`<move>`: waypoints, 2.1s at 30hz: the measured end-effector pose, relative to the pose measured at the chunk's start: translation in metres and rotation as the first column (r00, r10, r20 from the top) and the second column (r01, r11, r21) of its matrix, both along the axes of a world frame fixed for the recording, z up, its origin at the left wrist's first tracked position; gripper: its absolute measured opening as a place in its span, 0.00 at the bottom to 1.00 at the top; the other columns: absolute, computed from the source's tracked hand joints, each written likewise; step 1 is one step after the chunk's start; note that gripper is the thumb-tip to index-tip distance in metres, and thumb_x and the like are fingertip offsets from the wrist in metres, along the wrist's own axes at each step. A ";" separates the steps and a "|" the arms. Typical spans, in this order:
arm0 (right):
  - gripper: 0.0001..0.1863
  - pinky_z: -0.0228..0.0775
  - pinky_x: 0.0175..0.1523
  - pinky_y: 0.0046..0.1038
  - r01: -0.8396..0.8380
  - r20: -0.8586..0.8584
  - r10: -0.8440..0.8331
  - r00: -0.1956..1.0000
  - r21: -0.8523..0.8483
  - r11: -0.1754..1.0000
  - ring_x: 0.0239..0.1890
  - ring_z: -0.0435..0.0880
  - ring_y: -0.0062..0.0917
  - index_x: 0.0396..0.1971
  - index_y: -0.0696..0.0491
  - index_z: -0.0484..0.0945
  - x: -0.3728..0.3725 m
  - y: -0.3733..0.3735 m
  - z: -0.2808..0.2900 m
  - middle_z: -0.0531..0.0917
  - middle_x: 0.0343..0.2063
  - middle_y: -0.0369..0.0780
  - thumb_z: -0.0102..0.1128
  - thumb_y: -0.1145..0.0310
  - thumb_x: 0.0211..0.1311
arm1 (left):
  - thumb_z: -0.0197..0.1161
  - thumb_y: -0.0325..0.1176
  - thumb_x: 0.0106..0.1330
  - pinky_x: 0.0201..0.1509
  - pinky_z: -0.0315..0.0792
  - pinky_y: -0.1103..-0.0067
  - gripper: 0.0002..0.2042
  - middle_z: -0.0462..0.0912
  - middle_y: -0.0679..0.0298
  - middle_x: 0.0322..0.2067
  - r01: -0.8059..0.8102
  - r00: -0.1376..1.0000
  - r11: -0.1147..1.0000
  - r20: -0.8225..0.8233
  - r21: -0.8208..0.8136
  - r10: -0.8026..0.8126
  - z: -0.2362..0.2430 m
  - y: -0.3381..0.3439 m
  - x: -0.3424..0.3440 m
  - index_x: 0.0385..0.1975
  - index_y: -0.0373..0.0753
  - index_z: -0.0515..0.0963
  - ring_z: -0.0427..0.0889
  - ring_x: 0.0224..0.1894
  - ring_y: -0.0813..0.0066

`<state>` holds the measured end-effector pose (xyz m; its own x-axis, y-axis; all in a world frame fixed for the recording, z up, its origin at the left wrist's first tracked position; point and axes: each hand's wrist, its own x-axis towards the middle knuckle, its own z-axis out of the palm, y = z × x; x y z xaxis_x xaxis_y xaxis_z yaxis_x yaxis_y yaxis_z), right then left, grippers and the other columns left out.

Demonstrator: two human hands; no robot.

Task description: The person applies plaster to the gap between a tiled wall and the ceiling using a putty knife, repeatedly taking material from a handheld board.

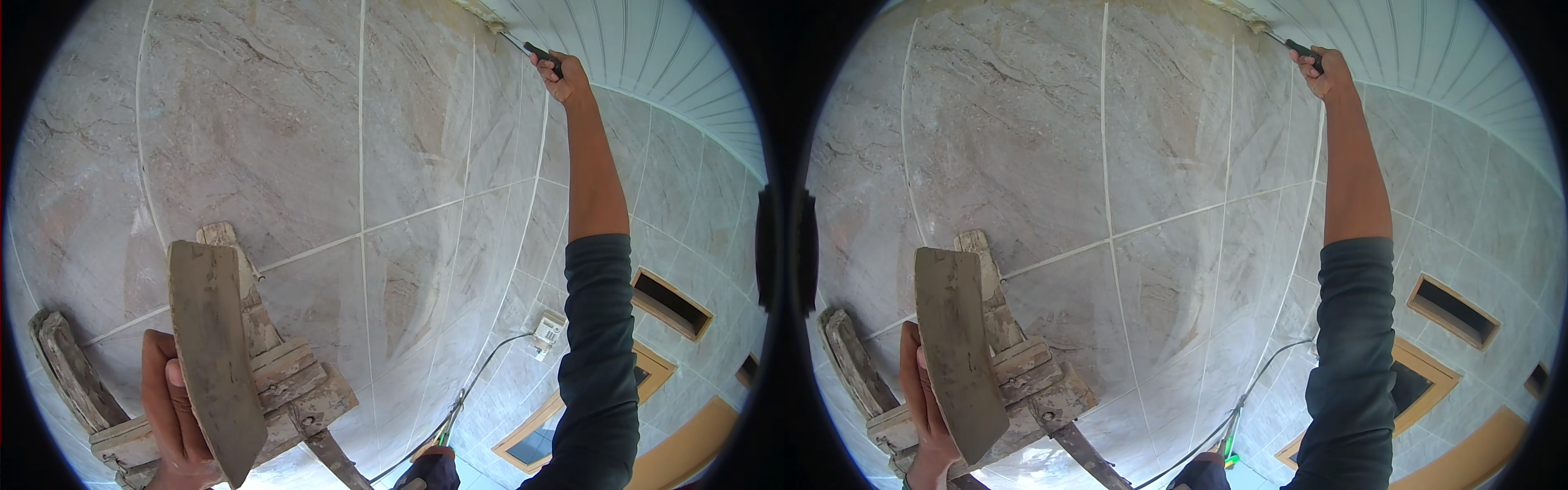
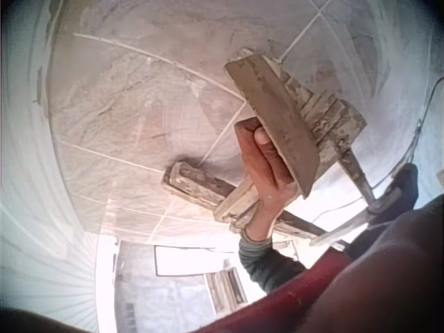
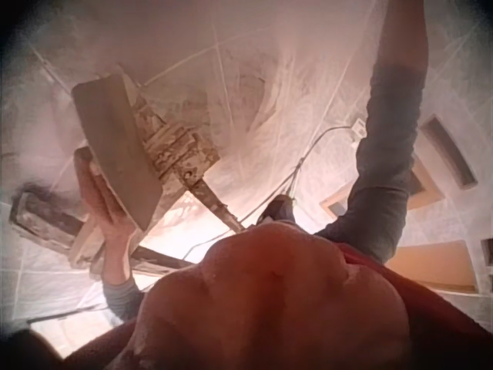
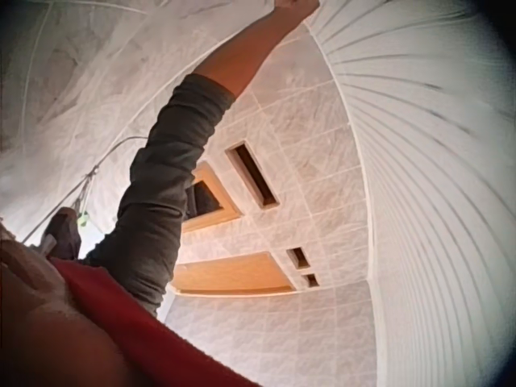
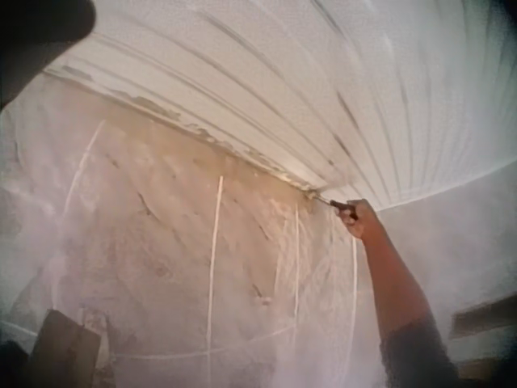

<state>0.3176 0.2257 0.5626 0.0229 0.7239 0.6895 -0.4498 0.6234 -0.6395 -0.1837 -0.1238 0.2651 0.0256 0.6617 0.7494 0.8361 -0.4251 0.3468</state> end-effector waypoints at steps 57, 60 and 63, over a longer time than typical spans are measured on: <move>0.20 0.51 0.15 0.14 -0.226 -0.069 0.229 0.971 0.043 0.973 0.17 0.65 0.14 0.51 0.65 0.67 -0.051 0.014 -0.093 0.77 0.26 0.43 0.32 0.75 0.64 | 0.33 0.39 0.76 0.29 0.59 0.82 0.16 0.65 0.66 0.23 0.066 0.991 0.965 0.096 0.252 -0.093 0.018 0.009 0.030 0.31 0.34 0.62 0.61 0.25 0.83; 0.18 0.49 0.13 0.14 -0.150 -0.084 0.148 0.986 -0.024 0.988 0.15 0.64 0.14 0.48 0.68 0.66 -0.047 0.011 -0.046 0.77 0.26 0.46 0.31 0.77 0.63 | 0.34 0.39 0.76 0.27 0.59 0.81 0.16 0.66 0.66 0.21 0.124 0.972 0.970 0.169 0.211 -0.161 0.019 0.010 0.029 0.31 0.34 0.63 0.62 0.23 0.82; 0.17 0.49 0.13 0.15 -0.057 -0.045 0.054 0.998 -0.060 0.997 0.15 0.63 0.14 0.46 0.71 0.66 -0.024 0.001 -0.007 0.77 0.26 0.48 0.30 0.77 0.63 | 0.34 0.39 0.76 0.25 0.59 0.81 0.17 0.68 0.66 0.20 0.148 0.968 0.965 0.170 0.214 -0.186 0.017 0.011 0.026 0.30 0.34 0.63 0.63 0.21 0.81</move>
<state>0.2937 0.2271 0.5554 0.0107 0.7656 0.6432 -0.5108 0.5572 -0.6547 -0.1581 -0.1129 0.2820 -0.0302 0.4974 0.8670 0.6753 -0.6294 0.3845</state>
